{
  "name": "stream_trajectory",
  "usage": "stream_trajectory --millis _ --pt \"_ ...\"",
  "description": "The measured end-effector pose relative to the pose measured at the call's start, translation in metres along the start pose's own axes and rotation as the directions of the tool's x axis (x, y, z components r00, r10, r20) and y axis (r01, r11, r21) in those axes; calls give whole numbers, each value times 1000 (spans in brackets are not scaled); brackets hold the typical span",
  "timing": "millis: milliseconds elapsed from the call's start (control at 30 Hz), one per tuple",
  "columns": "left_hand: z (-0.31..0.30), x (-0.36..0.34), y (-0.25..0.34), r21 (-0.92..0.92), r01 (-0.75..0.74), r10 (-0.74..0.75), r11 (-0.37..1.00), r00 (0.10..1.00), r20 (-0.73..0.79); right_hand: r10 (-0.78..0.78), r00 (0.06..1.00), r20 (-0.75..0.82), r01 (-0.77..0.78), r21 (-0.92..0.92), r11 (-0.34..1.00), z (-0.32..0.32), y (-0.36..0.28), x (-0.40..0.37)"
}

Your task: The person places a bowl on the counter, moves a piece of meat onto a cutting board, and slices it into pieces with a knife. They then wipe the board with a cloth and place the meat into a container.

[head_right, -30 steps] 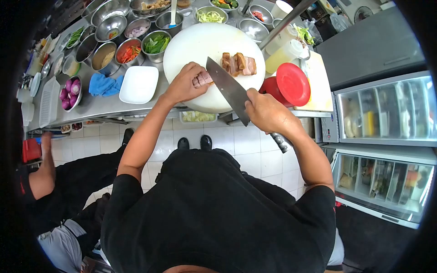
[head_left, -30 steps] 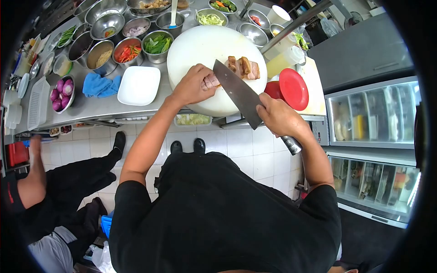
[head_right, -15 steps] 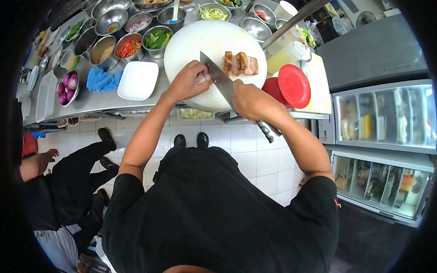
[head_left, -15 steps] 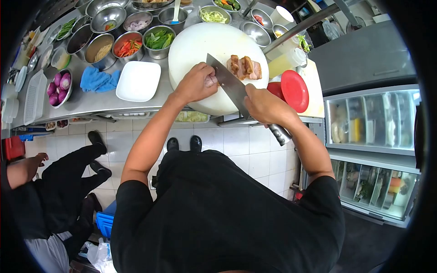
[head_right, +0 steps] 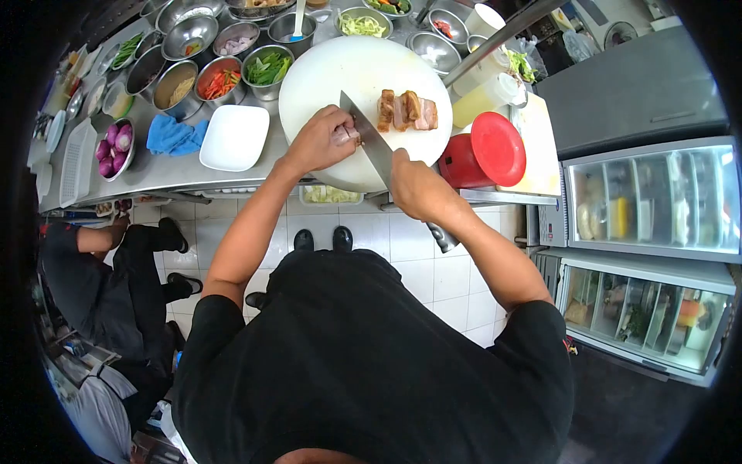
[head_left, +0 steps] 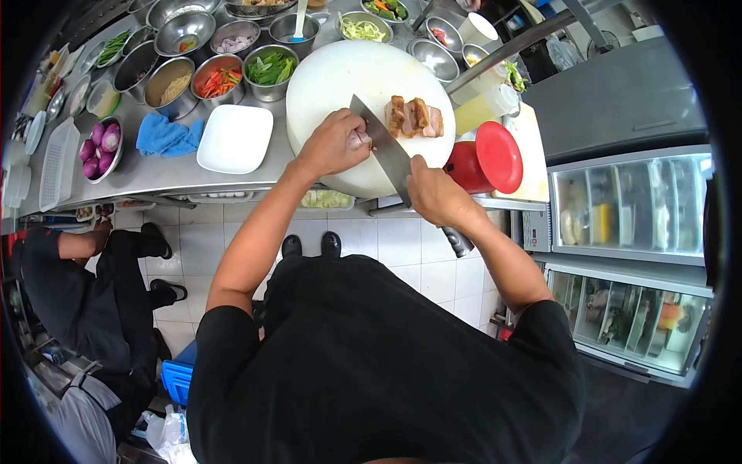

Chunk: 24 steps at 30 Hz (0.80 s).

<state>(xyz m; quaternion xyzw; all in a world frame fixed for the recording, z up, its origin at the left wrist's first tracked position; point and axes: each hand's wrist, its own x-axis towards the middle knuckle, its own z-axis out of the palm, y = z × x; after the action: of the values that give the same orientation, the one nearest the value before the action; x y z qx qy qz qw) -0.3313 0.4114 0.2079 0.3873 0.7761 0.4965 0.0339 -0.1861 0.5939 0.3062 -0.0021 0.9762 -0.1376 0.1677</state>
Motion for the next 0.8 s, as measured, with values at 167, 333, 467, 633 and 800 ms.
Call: stream_trajectory --millis 167,333,467,633,800 --pt "-4 -2 2 21 -13 14 1000 999 -34 51 990 -131 -42 72 997 -17 -12 -31" --pt "-5 -10 13 142 -34 40 989 998 -39 149 980 -133 -128 154 980 -53 -3 -58" --pt "3 -12 12 278 -91 116 956 990 -75 164 986 -35 -159 124 979 -50 8 -57" --pt "8 2 -2 220 7 6 976 998 -60 117 987 108 -134 169 976 -52 1 -48" --pt "-29 61 -29 304 -99 149 947 978 -145 49 995 -82 -32 199 979 -40 11 10"
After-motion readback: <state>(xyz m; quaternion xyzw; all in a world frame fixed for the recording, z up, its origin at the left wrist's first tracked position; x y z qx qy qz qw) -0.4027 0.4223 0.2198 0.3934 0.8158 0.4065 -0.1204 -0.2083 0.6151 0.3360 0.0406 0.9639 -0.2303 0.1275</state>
